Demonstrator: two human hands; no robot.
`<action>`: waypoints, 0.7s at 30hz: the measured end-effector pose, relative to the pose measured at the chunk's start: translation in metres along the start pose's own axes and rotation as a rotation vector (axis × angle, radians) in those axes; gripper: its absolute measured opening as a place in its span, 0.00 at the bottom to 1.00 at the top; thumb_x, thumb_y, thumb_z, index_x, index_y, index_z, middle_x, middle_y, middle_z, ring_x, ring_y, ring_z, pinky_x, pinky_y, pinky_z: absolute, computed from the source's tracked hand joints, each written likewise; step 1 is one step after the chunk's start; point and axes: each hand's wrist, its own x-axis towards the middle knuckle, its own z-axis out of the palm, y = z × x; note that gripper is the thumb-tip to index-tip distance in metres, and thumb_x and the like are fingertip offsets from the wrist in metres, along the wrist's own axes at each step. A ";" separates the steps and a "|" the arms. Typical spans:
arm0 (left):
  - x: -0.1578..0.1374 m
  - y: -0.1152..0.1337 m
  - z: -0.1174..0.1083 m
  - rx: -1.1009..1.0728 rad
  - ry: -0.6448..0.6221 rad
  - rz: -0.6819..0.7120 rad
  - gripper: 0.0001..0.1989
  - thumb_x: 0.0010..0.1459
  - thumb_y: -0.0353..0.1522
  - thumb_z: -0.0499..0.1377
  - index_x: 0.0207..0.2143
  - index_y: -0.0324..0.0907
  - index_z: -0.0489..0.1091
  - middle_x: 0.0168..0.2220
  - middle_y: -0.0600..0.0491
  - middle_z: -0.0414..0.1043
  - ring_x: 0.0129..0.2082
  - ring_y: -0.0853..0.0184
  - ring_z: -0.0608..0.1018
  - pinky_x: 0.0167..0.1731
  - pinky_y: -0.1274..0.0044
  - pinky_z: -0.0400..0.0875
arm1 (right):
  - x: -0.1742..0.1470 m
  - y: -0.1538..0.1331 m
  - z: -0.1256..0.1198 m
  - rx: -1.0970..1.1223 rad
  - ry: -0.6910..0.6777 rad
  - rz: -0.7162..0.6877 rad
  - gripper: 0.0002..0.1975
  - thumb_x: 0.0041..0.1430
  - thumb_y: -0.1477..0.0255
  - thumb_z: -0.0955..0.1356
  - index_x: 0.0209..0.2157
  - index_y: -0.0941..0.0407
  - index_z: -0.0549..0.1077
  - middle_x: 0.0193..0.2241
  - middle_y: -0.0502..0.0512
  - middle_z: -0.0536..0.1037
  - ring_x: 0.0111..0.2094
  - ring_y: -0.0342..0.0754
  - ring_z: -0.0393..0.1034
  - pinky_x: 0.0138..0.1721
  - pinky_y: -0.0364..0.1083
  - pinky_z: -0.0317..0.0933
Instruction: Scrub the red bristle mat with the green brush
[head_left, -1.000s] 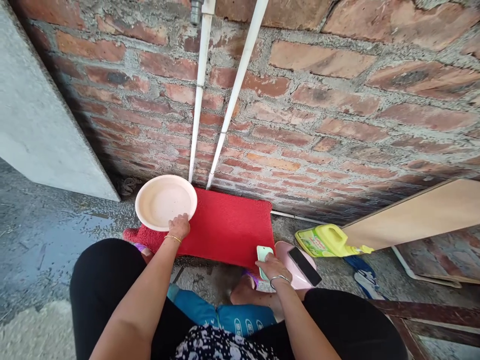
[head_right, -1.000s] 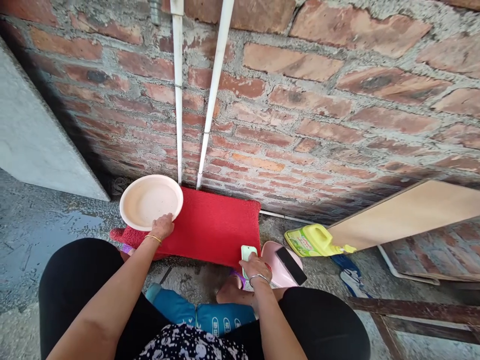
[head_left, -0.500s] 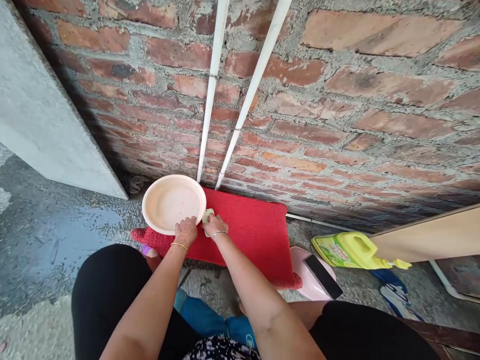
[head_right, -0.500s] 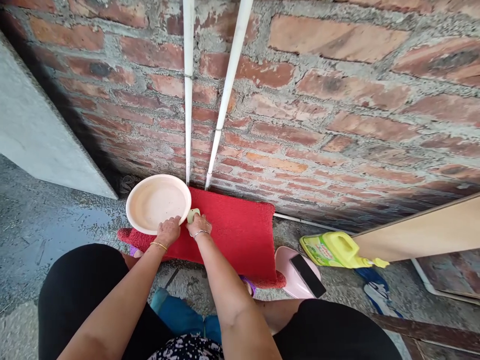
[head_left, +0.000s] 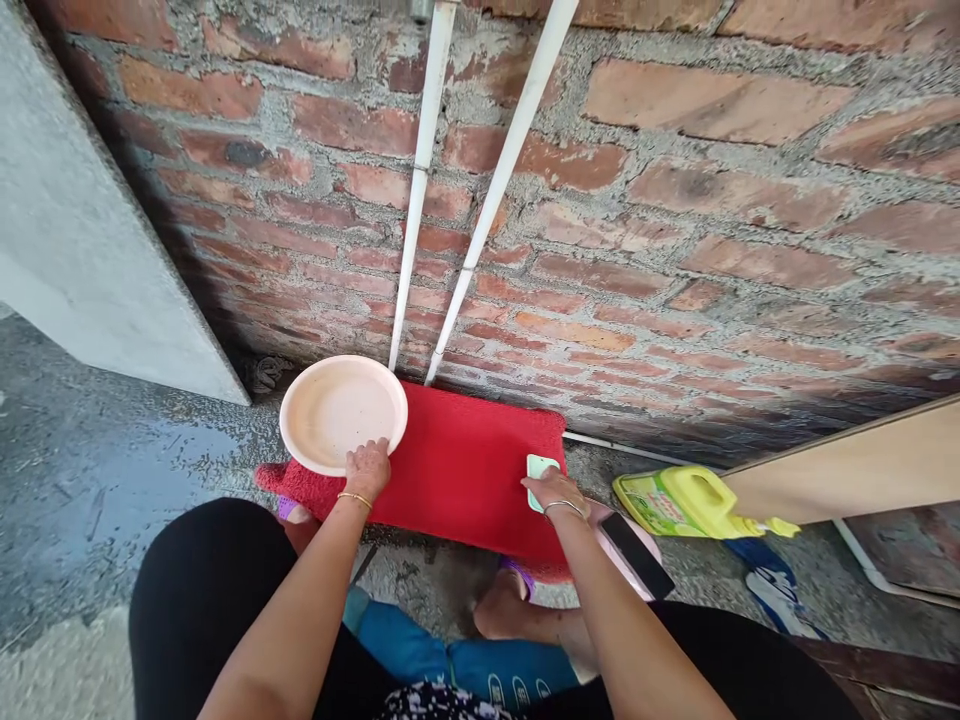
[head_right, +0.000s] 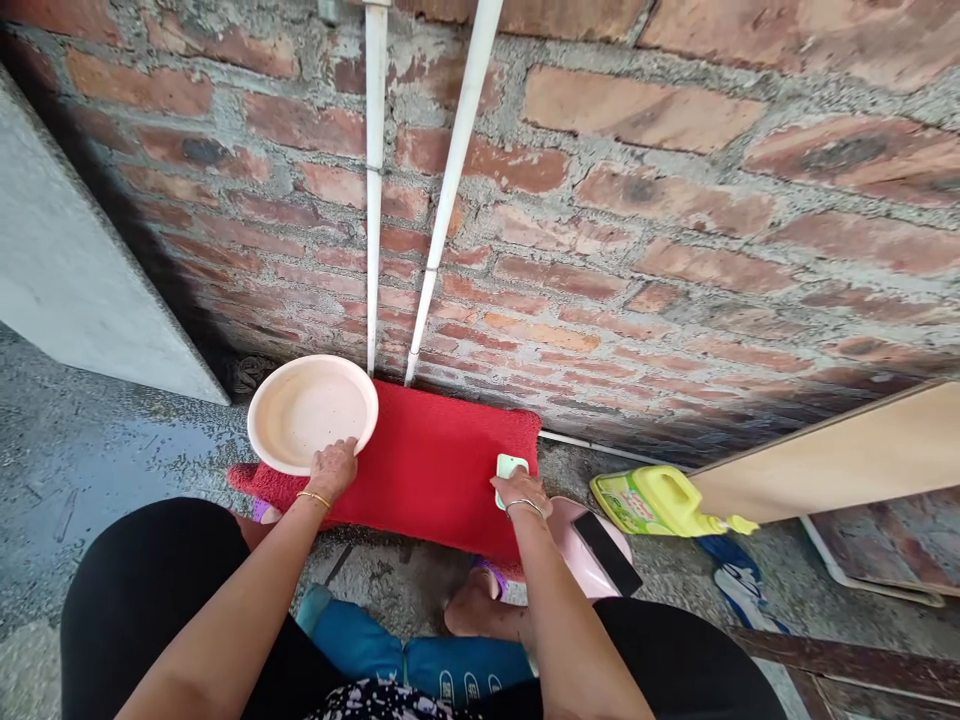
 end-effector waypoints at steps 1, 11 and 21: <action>0.000 0.000 0.000 0.000 0.003 0.000 0.18 0.60 0.29 0.43 0.51 0.43 0.62 0.47 0.42 0.70 0.47 0.58 0.73 0.45 0.66 0.64 | -0.001 -0.005 -0.001 0.018 -0.006 -0.004 0.23 0.54 0.56 0.65 0.47 0.54 0.68 0.41 0.62 0.73 0.43 0.53 0.71 0.41 0.50 0.60; 0.001 0.002 0.000 -0.005 0.000 -0.013 0.18 0.60 0.30 0.46 0.52 0.44 0.63 0.47 0.42 0.69 0.47 0.57 0.73 0.46 0.65 0.63 | -0.060 -0.192 0.007 0.063 -0.074 -0.402 0.22 0.52 0.60 0.66 0.49 0.52 0.67 0.48 0.59 0.69 0.48 0.53 0.67 0.46 0.49 0.58; 0.004 0.001 0.005 -0.021 0.035 -0.005 0.18 0.60 0.29 0.44 0.50 0.42 0.64 0.45 0.41 0.70 0.45 0.56 0.73 0.44 0.64 0.65 | -0.023 -0.127 -0.001 -0.030 -0.019 -0.282 0.23 0.54 0.60 0.65 0.50 0.53 0.66 0.48 0.62 0.69 0.49 0.53 0.67 0.46 0.49 0.56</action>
